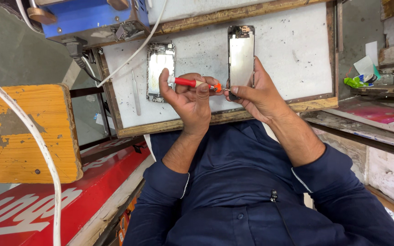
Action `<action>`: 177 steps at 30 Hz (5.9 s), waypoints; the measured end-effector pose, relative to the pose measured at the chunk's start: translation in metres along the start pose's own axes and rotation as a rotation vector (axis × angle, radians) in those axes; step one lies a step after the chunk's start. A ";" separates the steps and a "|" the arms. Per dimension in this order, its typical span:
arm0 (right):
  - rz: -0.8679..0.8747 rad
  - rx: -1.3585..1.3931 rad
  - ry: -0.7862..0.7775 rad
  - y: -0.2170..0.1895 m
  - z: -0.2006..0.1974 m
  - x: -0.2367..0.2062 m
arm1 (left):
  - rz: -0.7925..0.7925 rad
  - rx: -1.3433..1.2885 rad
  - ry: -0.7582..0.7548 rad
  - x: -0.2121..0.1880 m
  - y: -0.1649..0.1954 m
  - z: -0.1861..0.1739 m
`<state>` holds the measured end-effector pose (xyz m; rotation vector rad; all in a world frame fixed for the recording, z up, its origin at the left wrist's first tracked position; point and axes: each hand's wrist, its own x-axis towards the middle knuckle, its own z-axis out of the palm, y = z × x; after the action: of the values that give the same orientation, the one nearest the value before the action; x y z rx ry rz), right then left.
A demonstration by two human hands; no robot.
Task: The person uses a red-handled screwdriver to remove screws from a disassembled smartphone frame. They manipulate the frame and internal components on a white work surface, occasionally lifting and repositioning the device while continuing to unscrew fasteners.
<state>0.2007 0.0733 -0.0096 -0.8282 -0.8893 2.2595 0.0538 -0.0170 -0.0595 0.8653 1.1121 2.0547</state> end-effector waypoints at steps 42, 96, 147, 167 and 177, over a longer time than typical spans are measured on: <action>0.002 0.005 -0.005 0.001 -0.003 0.001 | 0.025 -0.021 0.009 -0.004 -0.010 -0.004; -0.005 -0.018 0.006 0.000 0.004 0.001 | -0.001 -0.065 0.045 -0.005 -0.002 -0.002; -0.743 -1.814 -0.048 -0.067 0.000 -0.028 | -0.038 0.148 -0.017 0.005 0.047 -0.008; -0.763 -1.758 -0.090 -0.042 0.017 -0.013 | 0.588 0.728 -0.318 0.027 0.039 0.006; -0.719 -1.791 -0.084 -0.039 0.016 -0.011 | 0.549 0.733 -0.280 0.028 0.030 0.007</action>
<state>0.2070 0.0837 0.0320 -0.7399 -2.6622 0.4279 0.0365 -0.0050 -0.0231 1.9305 1.6189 1.8156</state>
